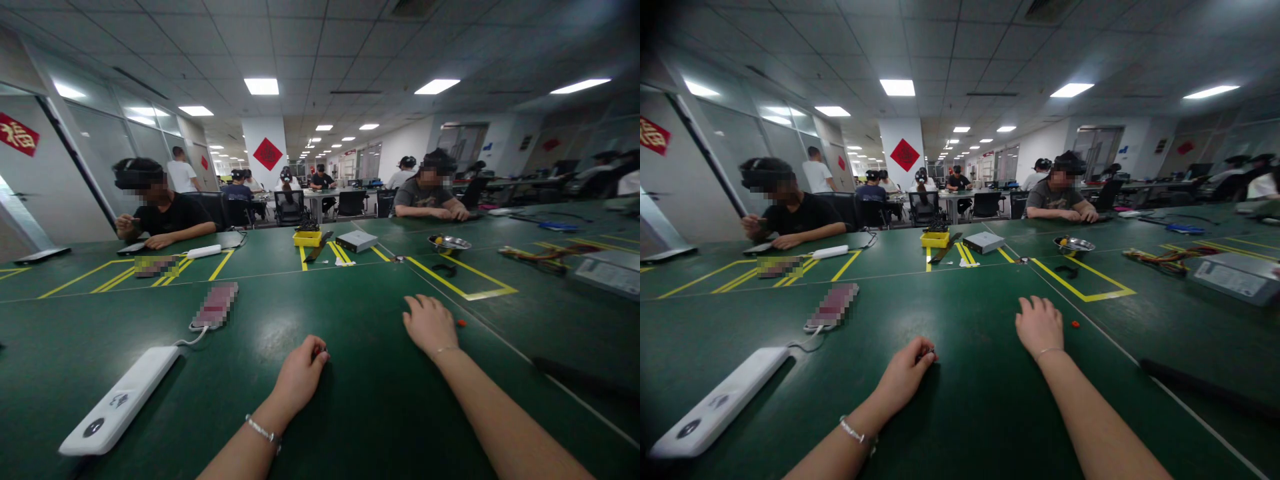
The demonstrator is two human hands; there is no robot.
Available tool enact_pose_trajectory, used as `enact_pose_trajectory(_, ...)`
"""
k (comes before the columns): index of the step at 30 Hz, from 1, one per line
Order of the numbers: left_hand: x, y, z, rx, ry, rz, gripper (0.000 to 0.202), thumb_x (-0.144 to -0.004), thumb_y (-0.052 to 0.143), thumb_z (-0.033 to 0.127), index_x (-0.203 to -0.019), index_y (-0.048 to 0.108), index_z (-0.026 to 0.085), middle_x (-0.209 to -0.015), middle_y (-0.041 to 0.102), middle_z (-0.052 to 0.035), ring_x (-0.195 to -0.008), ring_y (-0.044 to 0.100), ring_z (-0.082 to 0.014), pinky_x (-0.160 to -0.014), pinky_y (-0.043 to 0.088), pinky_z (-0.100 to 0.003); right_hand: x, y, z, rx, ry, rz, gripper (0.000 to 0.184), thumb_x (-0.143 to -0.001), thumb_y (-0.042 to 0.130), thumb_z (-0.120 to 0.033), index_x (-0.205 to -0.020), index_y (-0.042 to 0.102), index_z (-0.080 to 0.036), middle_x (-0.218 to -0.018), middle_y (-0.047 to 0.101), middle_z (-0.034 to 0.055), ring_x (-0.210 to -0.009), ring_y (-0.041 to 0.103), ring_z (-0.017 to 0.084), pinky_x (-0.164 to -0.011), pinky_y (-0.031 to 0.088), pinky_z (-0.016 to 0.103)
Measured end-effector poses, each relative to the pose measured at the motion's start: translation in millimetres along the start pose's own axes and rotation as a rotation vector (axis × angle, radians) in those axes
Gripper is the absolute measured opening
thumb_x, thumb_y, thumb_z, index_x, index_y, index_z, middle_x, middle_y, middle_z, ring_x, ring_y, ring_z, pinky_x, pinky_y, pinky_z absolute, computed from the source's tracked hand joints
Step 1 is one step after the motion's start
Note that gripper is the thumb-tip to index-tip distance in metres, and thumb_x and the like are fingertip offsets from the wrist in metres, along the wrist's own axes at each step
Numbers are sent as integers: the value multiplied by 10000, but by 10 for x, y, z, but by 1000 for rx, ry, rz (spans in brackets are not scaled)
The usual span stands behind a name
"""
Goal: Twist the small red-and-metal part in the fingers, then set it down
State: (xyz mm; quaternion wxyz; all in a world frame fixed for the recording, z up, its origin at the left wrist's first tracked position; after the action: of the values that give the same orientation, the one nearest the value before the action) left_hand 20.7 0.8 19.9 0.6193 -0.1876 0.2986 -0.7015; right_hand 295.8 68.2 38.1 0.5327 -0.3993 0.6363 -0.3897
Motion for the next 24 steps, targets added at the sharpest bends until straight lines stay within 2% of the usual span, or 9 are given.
enact_pose_trajectory(2, 3, -10, 19, 34, -4, -9, 157, -785, 395, 275, -895, 495, 227, -826, 628, 11, -754, 572, -133, -668, 401, -234, -91, 53, 397, 84, 205, -13, 439, -751, 385, -341, -1153, 472, -188, -1227, 417, 166, -1122, 347, 362, -826, 324, 520)
enact_pose_trajectory(4, 7, -24, 44, 64, -7, -14, 161, -789, 382, 255, -894, 500, 226, -843, 633, 12, -768, 576, -130, -677, 404, -230, -138, 104, 700, 81, 336, -78, 465, -755, 349, -385, -1162, 473, -197, -1222, 422, 178, -1087, 386, 383, -768, 367, 516)
enact_pose_trajectory(6, 8, -37, 61, 88, -8, -10, 164, -791, 373, 251, -883, 506, 222, -845, 634, 12, -770, 577, -127, -677, 408, -227, -159, 140, 881, 62, 398, -162, 458, -758, 316, -395, -1118, 517, -196, -1171, 470, 185, -1024, 445, 387, -710, 400, 501)
enact_pose_trajectory(8, 7, -41, 60, 109, -5, -8, 161, -788, 375, 259, -869, 510, 222, -841, 634, 15, -767, 576, -126, -674, 411, -224, -165, 158, 951, 69, 397, -235, 416, -758, 309, -349, -1033, 577, -189, -1099, 521, 186, -971, 489, 371, -672, 421, 475)
enact_pose_trajectory(13, -11, -1, -13, 108, 11, -3, 158, -779, 399, 293, -873, 505, 224, -835, 626, 16, -751, 569, -126, -671, 410, -230, -164, 152, 901, 148, 305, -263, 344, -722, 341, -177, -895, 632, -112, -999, 565, 205, -896, 546, 304, -668, 439, 392)
enact_pose_trajectory(17, -16, 16, -47, 81, 22, 1, 175, -772, 418, 318, -891, 503, 222, -823, 613, 8, -741, 562, -130, -658, 409, -236, -185, 148, 839, 134, 263, -273, 311, -711, 363, -148, -859, 634, -113, -897, 593, 179, -817, 579, 262, -675, 436, 367)
enact_pose_trajectory(20, -9, 1, -35, 62, 25, 11, 160, -758, 443, 311, -876, 511, 227, -801, 598, 15, -728, 558, -128, -648, 406, -236, -209, 145, 703, -16, 189, -258, 296, -733, 374, -204, -892, 619, -156, -948, 590, 135, -843, 573, 234, -695, 435, 339)
enact_pose_trajectory(24, -12, -4, -23, 74, 12, 14, 138, -716, 494, 257, -851, 502, 228, -777, 586, 28, -720, 555, -120, -651, 404, -229, -195, 104, 348, -290, 109, -260, 256, -751, 390, -299, -861, 598, -199, -905, 613, 70, -800, 576, 192, -683, 435, 311)
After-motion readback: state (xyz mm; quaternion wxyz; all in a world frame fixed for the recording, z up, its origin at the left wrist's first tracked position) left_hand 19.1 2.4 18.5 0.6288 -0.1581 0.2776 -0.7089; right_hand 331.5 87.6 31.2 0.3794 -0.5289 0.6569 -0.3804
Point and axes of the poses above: each hand's wrist, its own x-axis away from the middle knuckle, its own y-axis out of the palm, z = x × y, the point moved 1 cm from there along -x, towards the middle knuckle
